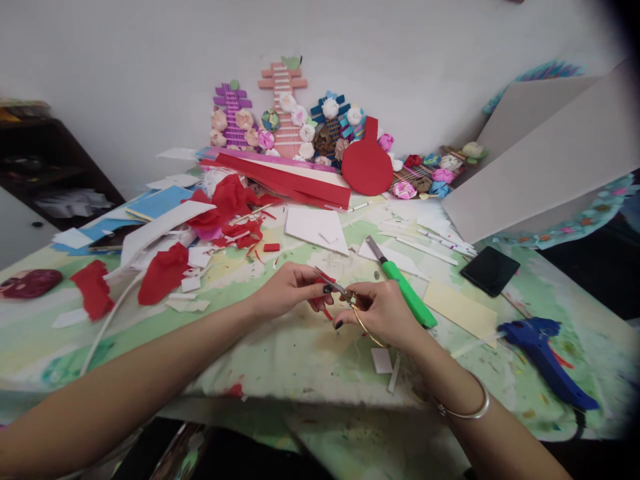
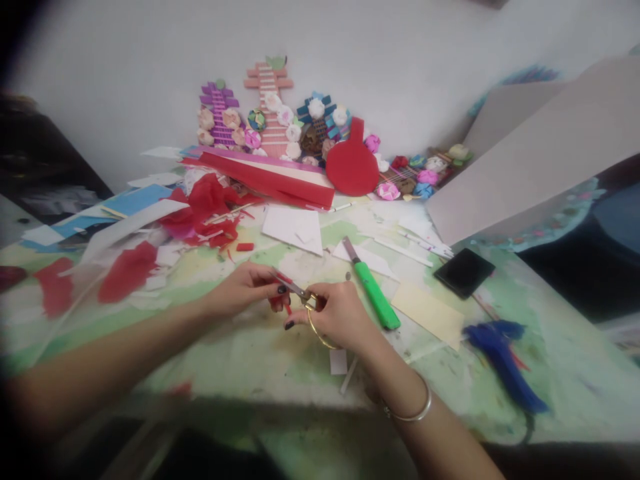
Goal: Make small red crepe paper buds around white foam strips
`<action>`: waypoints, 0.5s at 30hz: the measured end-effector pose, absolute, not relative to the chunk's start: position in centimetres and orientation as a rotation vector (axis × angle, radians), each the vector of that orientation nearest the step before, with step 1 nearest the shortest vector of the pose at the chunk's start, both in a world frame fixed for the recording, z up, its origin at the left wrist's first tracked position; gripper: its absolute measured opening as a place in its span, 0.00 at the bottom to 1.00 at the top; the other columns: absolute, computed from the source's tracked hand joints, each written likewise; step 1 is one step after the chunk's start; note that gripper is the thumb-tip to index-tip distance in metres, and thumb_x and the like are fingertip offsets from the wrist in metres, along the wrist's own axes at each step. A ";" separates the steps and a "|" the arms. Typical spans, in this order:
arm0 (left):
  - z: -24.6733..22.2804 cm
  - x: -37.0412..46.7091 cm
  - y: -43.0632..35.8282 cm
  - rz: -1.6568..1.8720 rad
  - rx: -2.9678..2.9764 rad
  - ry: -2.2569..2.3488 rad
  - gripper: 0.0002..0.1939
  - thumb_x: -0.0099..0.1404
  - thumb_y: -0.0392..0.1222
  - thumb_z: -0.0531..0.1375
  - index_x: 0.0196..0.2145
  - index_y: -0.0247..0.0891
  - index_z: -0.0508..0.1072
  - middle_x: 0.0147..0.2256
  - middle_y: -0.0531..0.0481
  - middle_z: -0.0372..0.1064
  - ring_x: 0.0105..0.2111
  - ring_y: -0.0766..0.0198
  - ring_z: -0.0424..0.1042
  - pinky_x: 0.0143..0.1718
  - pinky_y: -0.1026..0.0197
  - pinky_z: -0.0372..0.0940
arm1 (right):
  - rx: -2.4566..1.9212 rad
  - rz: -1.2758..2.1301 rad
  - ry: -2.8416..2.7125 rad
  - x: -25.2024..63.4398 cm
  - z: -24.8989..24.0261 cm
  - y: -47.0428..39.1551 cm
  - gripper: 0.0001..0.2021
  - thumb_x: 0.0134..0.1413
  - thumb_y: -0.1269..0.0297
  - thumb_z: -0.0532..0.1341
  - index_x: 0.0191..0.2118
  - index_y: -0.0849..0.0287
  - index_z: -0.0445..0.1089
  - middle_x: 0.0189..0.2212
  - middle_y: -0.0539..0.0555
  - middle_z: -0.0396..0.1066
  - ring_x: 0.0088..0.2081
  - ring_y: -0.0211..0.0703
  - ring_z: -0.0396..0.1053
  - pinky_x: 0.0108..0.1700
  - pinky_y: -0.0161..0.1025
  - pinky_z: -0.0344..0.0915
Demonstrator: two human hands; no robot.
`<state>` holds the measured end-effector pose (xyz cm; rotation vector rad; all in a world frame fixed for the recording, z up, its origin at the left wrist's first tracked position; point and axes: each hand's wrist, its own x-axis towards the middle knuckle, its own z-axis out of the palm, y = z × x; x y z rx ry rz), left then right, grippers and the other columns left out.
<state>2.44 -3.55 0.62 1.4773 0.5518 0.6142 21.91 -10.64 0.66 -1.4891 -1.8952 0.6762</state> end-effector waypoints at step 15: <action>0.2 2.3 -3.4 0.594 1.484 0.576 0.10 0.58 0.40 0.64 0.33 0.29 0.77 0.24 0.48 0.75 0.22 0.69 0.72 0.26 0.67 0.68 | -1.505 0.632 -1.934 22.4 0.2 -10.5 0.25 0.41 0.42 0.66 0.17 0.61 0.63 0.15 0.45 0.48 0.22 0.33 0.43 0.22 0.34 0.42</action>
